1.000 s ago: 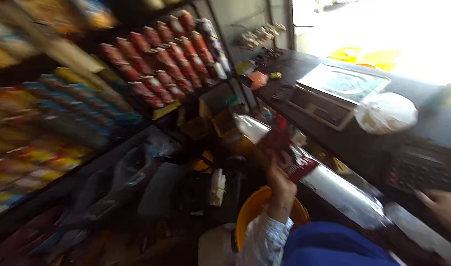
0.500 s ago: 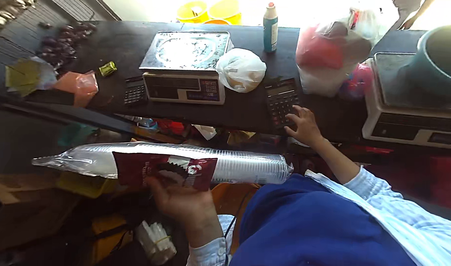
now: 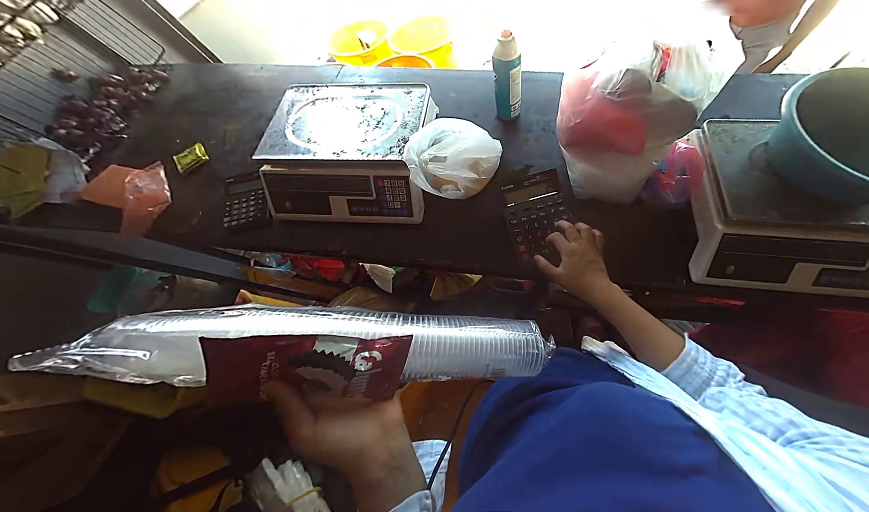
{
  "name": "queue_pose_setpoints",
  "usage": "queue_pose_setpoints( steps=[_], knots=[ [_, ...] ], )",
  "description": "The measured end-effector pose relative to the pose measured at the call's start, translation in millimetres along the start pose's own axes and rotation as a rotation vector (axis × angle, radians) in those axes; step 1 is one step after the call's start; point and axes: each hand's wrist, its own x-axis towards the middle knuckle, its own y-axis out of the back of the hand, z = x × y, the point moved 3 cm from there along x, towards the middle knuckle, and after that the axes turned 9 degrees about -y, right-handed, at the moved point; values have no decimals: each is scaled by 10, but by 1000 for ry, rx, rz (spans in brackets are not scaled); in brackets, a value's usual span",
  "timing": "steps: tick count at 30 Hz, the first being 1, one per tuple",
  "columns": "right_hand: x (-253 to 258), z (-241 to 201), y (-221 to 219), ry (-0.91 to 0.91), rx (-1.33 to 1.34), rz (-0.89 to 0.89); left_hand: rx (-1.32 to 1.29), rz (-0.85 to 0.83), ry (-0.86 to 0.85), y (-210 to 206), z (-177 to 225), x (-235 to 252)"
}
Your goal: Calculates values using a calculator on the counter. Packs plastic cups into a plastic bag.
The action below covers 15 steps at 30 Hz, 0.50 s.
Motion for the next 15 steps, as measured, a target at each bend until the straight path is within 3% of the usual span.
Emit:
queue_pose_setpoints(
  steps=[6,12,15],
  knots=[
    [-149,185,53,-18,-50,-34,31,11,10,-30,-72,-4],
    [-19,36,67,73,100,-52,10,0,29,-32,-80,-26],
    [100,-40,-67,41,53,-132,8,1,26,3,-65,-38]
  ],
)
